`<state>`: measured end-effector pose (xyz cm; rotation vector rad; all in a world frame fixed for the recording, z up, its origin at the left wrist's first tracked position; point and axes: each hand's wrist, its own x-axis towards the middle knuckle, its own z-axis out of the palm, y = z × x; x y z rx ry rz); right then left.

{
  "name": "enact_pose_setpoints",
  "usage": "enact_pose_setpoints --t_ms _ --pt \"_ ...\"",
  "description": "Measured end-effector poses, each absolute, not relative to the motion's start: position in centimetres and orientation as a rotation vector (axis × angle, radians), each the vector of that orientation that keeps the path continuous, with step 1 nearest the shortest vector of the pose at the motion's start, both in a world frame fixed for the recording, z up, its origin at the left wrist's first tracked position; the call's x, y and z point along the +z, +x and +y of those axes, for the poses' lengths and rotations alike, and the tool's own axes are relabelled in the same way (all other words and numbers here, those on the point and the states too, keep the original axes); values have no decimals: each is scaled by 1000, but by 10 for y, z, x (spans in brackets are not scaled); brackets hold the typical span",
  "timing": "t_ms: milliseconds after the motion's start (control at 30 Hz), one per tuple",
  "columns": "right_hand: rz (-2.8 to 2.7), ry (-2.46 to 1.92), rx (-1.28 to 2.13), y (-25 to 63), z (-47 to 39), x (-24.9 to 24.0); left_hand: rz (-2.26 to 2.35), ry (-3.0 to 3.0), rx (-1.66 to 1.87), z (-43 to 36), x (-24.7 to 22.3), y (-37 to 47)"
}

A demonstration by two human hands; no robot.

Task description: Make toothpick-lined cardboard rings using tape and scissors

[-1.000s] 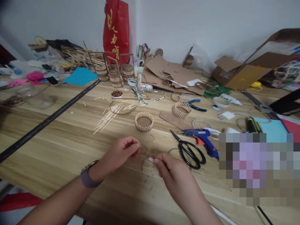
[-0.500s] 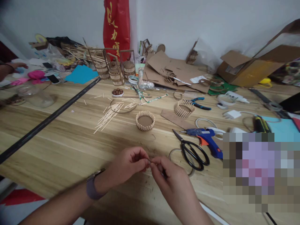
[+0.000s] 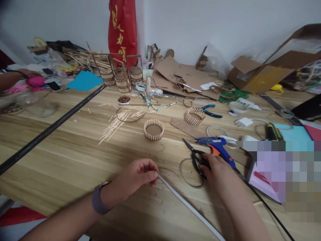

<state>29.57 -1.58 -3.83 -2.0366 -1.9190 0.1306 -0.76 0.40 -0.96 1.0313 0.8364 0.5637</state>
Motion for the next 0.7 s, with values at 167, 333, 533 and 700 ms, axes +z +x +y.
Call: enact_pose_setpoints --t_ms 167,333,533,700 --pt "-2019 -2093 244 304 -12 -55 825 905 621 5 -13 -7" --pt "-2004 -2073 298 307 -14 -56 820 841 673 6 -13 -7" --pt "-1848 -1886 243 273 -25 -23 809 803 690 7 -14 -7" --pt "-1993 -1603 542 223 -38 14 805 810 736 9 -12 -8"
